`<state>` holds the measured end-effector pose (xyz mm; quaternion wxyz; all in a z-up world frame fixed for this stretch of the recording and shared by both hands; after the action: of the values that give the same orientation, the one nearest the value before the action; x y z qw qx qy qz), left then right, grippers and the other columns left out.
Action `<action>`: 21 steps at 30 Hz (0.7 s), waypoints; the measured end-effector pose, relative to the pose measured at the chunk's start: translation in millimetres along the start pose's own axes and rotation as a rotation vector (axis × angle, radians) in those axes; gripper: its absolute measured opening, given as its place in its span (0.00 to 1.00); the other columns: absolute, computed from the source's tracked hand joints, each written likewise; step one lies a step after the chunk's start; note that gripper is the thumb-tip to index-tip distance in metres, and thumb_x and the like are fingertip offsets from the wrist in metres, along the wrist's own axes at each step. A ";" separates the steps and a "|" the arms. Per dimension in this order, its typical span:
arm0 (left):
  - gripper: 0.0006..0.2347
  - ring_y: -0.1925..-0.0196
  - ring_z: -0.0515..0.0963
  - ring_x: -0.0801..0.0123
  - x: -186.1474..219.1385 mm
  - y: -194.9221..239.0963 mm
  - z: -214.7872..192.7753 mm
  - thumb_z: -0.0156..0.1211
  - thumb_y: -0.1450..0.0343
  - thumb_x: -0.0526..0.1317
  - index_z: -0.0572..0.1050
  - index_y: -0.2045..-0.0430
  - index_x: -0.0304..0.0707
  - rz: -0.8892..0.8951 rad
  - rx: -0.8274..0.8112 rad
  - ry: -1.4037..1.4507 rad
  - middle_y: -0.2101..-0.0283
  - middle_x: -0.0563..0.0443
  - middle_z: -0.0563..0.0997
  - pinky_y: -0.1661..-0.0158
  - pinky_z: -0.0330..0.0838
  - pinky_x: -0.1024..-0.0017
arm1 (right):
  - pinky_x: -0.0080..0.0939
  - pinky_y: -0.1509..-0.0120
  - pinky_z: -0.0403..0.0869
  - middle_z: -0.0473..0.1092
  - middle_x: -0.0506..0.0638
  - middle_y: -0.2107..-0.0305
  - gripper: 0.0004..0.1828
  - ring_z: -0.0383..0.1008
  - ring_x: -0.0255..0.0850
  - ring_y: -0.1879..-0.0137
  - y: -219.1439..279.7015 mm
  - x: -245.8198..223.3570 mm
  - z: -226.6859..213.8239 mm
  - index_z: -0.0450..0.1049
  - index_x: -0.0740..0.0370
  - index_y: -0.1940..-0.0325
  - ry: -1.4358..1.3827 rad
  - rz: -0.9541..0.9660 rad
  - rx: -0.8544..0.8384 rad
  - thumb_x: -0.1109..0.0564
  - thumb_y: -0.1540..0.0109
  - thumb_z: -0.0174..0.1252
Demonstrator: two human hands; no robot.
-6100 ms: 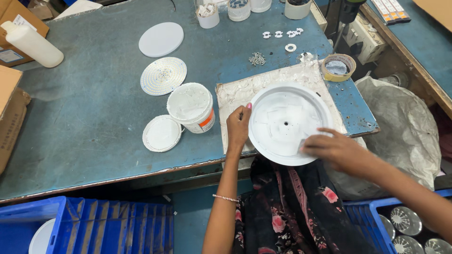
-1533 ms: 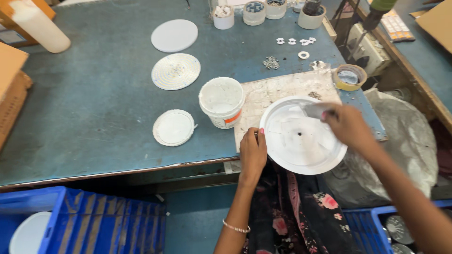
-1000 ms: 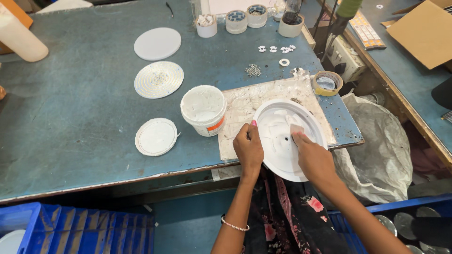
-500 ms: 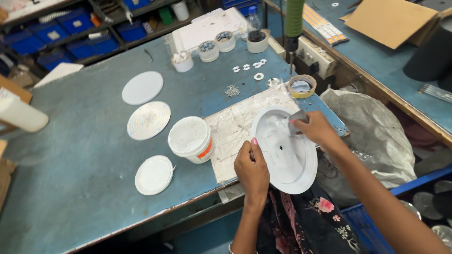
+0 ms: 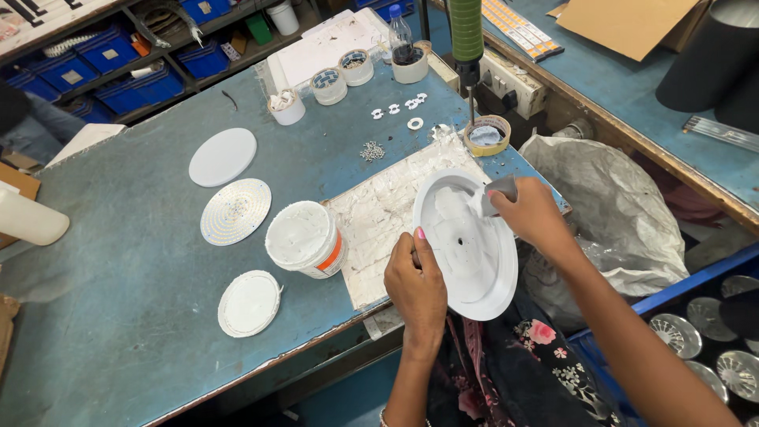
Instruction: The person applies a white substance from a container to the interior of a circular light fixture base and onto a small circular disk using a grey applicator, then presses the disk into the base. The person handles multiple sets of components one at a time at an assembly station.
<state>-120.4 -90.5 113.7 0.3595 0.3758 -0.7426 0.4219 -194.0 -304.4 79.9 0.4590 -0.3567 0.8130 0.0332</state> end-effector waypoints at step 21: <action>0.23 0.78 0.58 0.65 -34.6 -27.7 -2.0 0.42 0.20 0.50 0.67 0.79 0.28 0.023 -0.078 0.129 0.83 0.41 0.63 0.75 0.59 0.61 | 0.51 0.47 0.74 0.73 0.60 0.56 0.19 0.75 0.57 0.51 45.7 -88.2 37.6 0.74 0.68 0.43 -0.016 -0.667 -0.166 0.61 0.39 0.58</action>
<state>-80.2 -89.9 94.9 0.4159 0.3253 -0.7380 0.4201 -166.1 -207.6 113.7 0.4202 -0.6387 0.6426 -0.0502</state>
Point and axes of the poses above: each hand's wrist, its own y-axis away from the middle knuckle, its own z-axis out of the palm, x = y × z, the point moved 2 cm from there along -y, towards the middle knuckle
